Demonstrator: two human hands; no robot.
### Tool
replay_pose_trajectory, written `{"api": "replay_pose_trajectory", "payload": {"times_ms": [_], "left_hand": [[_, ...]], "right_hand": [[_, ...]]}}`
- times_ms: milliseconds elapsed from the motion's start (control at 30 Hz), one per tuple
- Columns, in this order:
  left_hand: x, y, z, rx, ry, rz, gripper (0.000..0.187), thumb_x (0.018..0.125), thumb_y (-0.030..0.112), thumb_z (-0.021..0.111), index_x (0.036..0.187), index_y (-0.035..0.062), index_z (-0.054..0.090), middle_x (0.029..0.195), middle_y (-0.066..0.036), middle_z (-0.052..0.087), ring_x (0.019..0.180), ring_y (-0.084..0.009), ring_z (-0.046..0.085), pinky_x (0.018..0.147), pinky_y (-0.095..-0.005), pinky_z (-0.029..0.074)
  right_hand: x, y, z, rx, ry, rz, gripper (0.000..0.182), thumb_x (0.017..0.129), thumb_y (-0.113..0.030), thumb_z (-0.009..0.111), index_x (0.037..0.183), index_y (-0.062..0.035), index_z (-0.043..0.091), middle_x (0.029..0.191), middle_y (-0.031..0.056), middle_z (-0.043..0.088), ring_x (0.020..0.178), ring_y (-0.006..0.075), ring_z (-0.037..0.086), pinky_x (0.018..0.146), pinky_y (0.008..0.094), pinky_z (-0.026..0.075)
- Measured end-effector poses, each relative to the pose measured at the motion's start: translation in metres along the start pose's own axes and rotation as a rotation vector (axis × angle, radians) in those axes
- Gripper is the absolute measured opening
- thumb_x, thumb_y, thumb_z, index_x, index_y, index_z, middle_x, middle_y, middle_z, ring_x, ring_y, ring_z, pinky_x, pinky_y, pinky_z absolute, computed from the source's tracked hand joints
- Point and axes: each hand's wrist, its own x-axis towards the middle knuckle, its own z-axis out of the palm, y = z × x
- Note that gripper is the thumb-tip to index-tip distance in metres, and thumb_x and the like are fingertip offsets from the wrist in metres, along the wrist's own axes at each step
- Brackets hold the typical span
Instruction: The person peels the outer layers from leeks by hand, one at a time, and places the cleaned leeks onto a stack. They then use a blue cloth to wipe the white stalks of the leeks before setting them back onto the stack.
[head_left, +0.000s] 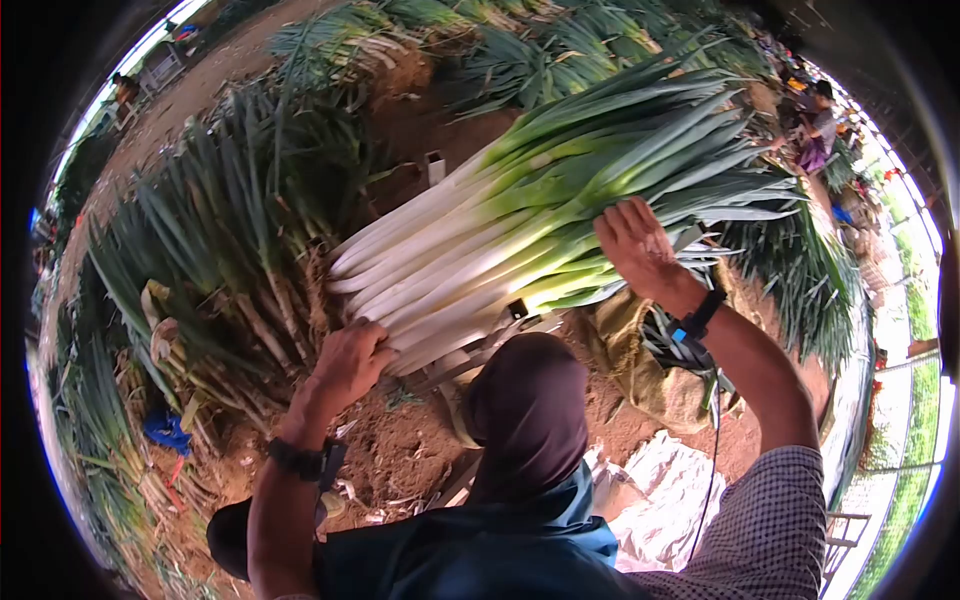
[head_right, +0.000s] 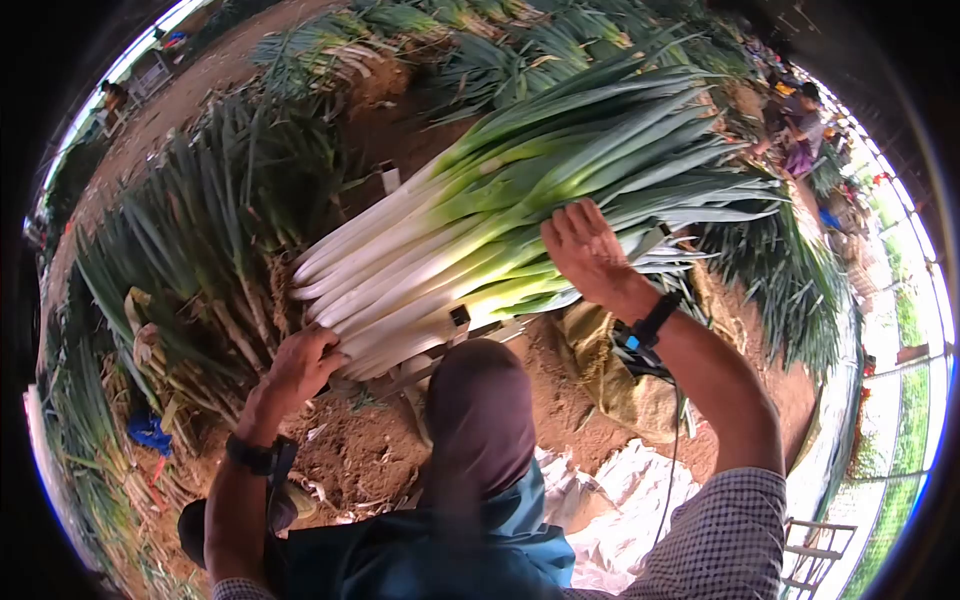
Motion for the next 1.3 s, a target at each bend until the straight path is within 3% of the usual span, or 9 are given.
{"api": "replay_pose_trajectory", "payload": {"times_ms": [100, 367, 567, 633, 700, 800, 933, 1067, 1300], "left_hand": [[-0.007, 0.006, 0.021, 0.067, 0.104, -0.03, 0.02, 0.086, 0.017, 0.069, 0.097, 0.002, 0.063, 0.092, -0.017, 0.062, 0.085, -0.0392, 0.064, 0.073, -0.0475, 0.051], [-0.038, 0.035, 0.079, 0.432, 0.394, 0.029, 0.036, 0.078, 0.006, 0.058, 0.114, -0.0008, 0.059, 0.105, -0.017, 0.056, 0.097, -0.0315, 0.058, 0.085, -0.0441, 0.048], [-0.021, 0.035, 0.081, 0.482, 0.538, -0.089, 0.041, 0.08, 0.008, 0.059, 0.12, 0.0028, 0.06, 0.111, -0.016, 0.056, 0.106, -0.0322, 0.054, 0.094, -0.0462, 0.044], [-0.011, 0.033, 0.054, 0.262, 0.289, -0.128, 0.04, 0.079, 0.006, 0.061, 0.119, 0.0066, 0.062, 0.114, -0.014, 0.056, 0.111, -0.0346, 0.055, 0.094, -0.0465, 0.046], [-0.012, 0.022, 0.061, 0.272, 0.351, -0.067, 0.04, 0.078, 0.005, 0.064, 0.118, 0.0082, 0.063, 0.113, -0.013, 0.056, 0.112, -0.036, 0.055, 0.092, -0.0464, 0.048], [-0.015, 0.02, 0.061, 0.301, 0.338, -0.073, 0.041, 0.077, 0.003, 0.066, 0.118, 0.0061, 0.062, 0.112, -0.014, 0.056, 0.108, -0.0362, 0.056, 0.088, -0.0458, 0.05], [-0.016, 0.026, 0.057, 0.266, 0.291, -0.123, 0.041, 0.077, 0.008, 0.073, 0.116, 0.0049, 0.062, 0.11, -0.013, 0.056, 0.106, -0.0355, 0.056, 0.086, -0.0457, 0.05], [-0.015, 0.032, 0.056, 0.284, 0.325, -0.107, 0.041, 0.076, 0.009, 0.075, 0.115, 0.0051, 0.062, 0.107, -0.013, 0.056, 0.104, -0.0346, 0.057, 0.085, -0.0452, 0.05], [-0.019, 0.026, 0.059, 0.254, 0.341, -0.099, 0.042, 0.074, 0.009, 0.076, 0.113, 0.0046, 0.062, 0.106, -0.012, 0.057, 0.1, -0.0348, 0.057, 0.085, -0.0441, 0.05]], "right_hand": [[-0.003, 0.001, 0.012, -0.063, -0.095, 0.013, 0.028, 0.068, -0.015, 0.065, 0.087, -0.0071, 0.046, 0.083, 0.0071, 0.043, 0.085, 0.0225, 0.046, 0.087, 0.0363, 0.04], [0.0, 0.012, -0.004, 0.168, -0.245, -0.143, 0.012, 0.076, -0.011, 0.057, 0.086, -0.0047, 0.057, 0.081, 0.0103, 0.054, 0.085, 0.026, 0.053, 0.086, 0.0376, 0.044], [-0.011, 0.011, 0.021, 0.207, -0.12, -0.237, 0.009, 0.074, -0.012, 0.059, 0.081, -0.0074, 0.057, 0.086, 0.0102, 0.055, 0.088, 0.025, 0.053, 0.082, 0.038, 0.042], [-0.006, 0.007, -0.007, 0.304, -0.063, -0.222, 0.015, 0.075, -0.013, 0.058, 0.088, -0.0054, 0.056, 0.086, 0.0092, 0.054, 0.09, 0.0245, 0.053, 0.089, 0.0405, 0.043], [0.002, -0.008, -0.007, 0.039, -0.431, -0.131, 0.019, 0.073, -0.016, 0.059, 0.088, -0.006, 0.055, 0.084, 0.0075, 0.052, 0.088, 0.022, 0.05, 0.082, 0.0373, 0.041], [0.0, -0.011, -0.018, 0.001, -0.235, -0.085, 0.007, 0.075, -0.01, 0.064, 0.078, -0.0082, 0.058, 0.07, 0.0038, 0.052, 0.077, 0.0193, 0.052, 0.073, 0.0344, 0.042], [0.004, 0.006, -0.043, 0.508, -0.102, 0.178, 0.014, 0.076, -0.002, 0.063, 0.089, -0.0033, 0.062, 0.1, 0.0073, 0.064, 0.1, 0.0264, 0.059, 0.095, 0.0423, 0.046], [0.035, 0.013, -0.037, 0.423, 0.283, 0.15, 0.01, 0.076, -0.005, 0.066, 0.084, -0.0041, 0.061, 0.094, 0.007, 0.064, 0.098, 0.0272, 0.058, 0.094, 0.0401, 0.045], [0.014, 0.002, -0.002, 0.499, 0.198, 0.087, 0.01, 0.073, -0.009, 0.07, 0.079, -0.0095, 0.062, 0.082, 0.0046, 0.056, 0.09, 0.0251, 0.054, 0.088, 0.0384, 0.045]]}}
